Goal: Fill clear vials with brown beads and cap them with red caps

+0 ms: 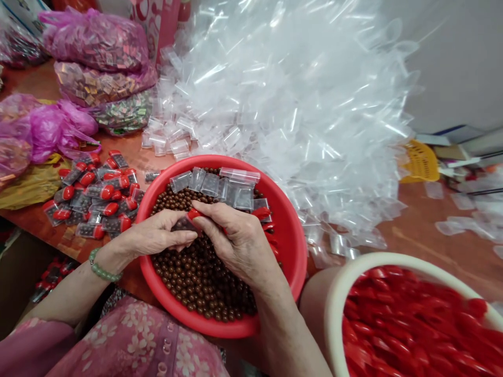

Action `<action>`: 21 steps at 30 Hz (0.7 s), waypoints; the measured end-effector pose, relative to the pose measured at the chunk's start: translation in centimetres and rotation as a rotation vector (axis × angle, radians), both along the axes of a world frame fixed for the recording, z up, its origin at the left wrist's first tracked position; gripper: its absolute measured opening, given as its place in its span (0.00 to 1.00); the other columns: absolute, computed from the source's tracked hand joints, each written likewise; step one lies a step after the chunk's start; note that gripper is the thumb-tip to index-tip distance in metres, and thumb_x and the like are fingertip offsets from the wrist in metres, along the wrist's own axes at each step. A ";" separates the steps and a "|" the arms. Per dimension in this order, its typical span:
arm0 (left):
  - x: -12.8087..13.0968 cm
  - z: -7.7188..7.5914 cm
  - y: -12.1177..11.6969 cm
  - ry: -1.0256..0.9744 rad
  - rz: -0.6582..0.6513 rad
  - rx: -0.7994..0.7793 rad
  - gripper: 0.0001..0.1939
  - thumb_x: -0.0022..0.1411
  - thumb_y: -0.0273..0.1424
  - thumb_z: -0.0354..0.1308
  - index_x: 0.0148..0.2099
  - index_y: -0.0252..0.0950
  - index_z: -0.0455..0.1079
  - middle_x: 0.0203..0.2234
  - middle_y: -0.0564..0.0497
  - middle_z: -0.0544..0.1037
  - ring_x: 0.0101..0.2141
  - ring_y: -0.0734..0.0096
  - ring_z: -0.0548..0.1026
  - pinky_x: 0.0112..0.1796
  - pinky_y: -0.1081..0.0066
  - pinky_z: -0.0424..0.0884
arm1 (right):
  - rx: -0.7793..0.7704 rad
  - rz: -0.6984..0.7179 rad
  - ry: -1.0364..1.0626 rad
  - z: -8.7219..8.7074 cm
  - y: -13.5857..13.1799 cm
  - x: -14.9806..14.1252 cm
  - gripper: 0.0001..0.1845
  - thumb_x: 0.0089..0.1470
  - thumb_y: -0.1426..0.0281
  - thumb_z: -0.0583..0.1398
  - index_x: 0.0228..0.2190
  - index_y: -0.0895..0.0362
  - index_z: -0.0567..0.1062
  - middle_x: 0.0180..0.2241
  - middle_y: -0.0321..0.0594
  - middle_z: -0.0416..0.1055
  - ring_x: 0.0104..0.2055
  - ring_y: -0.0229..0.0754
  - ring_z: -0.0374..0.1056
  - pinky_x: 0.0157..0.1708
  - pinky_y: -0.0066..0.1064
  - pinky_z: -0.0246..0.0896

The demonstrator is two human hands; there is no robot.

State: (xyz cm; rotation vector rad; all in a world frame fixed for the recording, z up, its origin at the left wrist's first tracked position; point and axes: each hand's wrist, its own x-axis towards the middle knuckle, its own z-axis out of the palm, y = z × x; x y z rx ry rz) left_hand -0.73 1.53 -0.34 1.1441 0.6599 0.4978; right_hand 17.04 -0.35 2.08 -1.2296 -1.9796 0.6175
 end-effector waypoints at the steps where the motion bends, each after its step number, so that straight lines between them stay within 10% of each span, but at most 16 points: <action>1: 0.0 -0.1 0.0 -0.006 0.004 -0.003 0.09 0.60 0.35 0.58 0.36 0.33 0.66 0.19 0.60 0.63 0.21 0.82 0.60 0.25 0.76 0.58 | 0.027 0.003 -0.009 0.0 -0.1 -0.1 0.13 0.57 0.71 0.60 0.45 0.53 0.79 0.38 0.41 0.81 0.37 0.43 0.77 0.38 0.34 0.75; 7: -0.1 -0.3 -0.1 -0.048 -0.016 -0.055 0.18 0.56 0.44 0.62 0.32 0.34 0.63 0.19 0.58 0.65 0.21 0.80 0.61 0.24 0.75 0.57 | 0.180 0.019 -0.153 -0.4 -0.9 -0.7 0.16 0.61 0.71 0.57 0.51 0.55 0.72 0.39 0.44 0.79 0.39 0.43 0.76 0.38 0.33 0.73; 13: 0.0 -0.2 -0.1 -0.139 0.064 -0.171 0.23 0.50 0.48 0.67 0.30 0.32 0.67 0.23 0.55 0.69 0.26 0.78 0.64 0.30 0.73 0.60 | 0.272 0.035 -0.395 -1.0 -1.4 -1.6 0.40 0.55 0.53 0.60 0.60 0.63 0.57 0.45 0.57 0.73 0.45 0.57 0.72 0.40 0.47 0.70; 21: 0.3 -0.3 -0.2 -0.266 0.108 -0.379 0.22 0.41 0.40 0.74 0.30 0.29 0.72 0.25 0.52 0.72 0.31 0.74 0.69 0.37 0.72 0.66 | 0.460 0.024 -0.603 -0.9 -0.9 -2.7 0.39 0.55 0.60 0.58 0.59 0.70 0.54 0.44 0.61 0.73 0.43 0.57 0.70 0.38 0.46 0.64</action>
